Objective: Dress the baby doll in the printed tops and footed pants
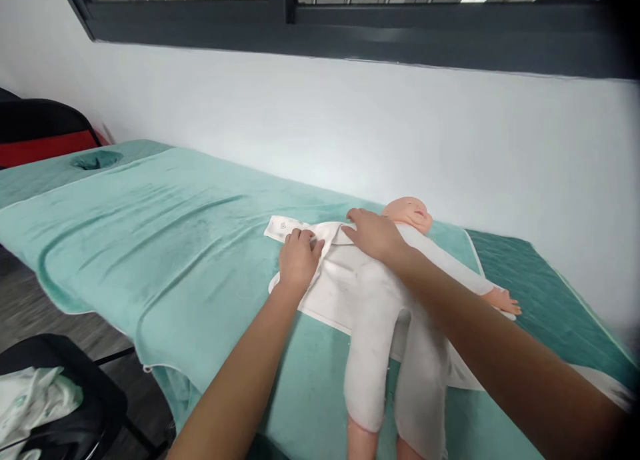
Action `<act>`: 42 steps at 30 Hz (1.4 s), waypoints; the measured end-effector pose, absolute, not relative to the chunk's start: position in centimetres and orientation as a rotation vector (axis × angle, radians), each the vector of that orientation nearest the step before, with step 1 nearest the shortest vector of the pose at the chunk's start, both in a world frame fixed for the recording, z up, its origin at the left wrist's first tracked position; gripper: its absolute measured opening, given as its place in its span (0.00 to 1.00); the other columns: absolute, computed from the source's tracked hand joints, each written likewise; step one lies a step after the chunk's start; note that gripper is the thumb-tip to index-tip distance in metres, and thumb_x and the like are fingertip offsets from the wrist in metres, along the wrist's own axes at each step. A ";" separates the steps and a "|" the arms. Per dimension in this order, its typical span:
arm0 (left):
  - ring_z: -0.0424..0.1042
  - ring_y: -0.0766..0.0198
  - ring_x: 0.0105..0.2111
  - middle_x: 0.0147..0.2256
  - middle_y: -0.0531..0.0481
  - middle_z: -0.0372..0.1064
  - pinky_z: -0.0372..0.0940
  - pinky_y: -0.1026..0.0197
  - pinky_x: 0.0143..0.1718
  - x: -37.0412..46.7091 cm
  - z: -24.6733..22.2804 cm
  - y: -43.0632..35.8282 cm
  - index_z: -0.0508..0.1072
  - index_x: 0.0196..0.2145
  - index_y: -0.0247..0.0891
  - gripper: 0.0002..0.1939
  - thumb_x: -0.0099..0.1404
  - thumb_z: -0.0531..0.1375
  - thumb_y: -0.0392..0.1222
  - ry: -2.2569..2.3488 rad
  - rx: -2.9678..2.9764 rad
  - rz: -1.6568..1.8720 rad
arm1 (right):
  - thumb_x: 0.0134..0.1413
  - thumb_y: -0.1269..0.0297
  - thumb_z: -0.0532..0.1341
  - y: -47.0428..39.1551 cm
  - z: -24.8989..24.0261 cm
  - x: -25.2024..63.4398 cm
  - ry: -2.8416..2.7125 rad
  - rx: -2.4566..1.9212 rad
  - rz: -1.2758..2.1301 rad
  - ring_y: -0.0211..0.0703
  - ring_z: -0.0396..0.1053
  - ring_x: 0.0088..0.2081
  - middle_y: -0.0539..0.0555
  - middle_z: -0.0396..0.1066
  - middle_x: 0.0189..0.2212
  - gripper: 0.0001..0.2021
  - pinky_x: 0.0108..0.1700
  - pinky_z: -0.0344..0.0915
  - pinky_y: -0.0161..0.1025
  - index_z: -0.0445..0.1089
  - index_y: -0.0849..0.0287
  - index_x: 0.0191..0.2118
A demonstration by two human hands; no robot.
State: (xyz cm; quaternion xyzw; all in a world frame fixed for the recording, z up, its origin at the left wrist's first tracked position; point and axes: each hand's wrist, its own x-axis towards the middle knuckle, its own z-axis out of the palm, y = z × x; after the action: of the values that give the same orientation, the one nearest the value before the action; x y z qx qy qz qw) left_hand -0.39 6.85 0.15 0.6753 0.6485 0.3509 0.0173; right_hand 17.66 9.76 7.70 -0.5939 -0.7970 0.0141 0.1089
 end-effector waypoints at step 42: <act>0.71 0.61 0.39 0.39 0.51 0.75 0.63 0.60 0.43 7.1 10.1 8.0 0.71 0.32 0.39 0.02 0.59 0.59 0.37 1.370 1.911 0.984 | 0.58 0.42 0.57 1.4 0.9 28.4 -1.412 -1.382 0.869 0.50 0.72 0.47 0.54 0.76 0.46 0.27 0.53 0.64 0.47 0.64 0.50 0.59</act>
State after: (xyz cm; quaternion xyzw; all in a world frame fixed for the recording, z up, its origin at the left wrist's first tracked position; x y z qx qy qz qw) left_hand 7.13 7.97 10.05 0.7171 0.5142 0.3691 0.2918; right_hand 28.42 1.42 0.86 -0.5645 -0.5766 0.3548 0.4721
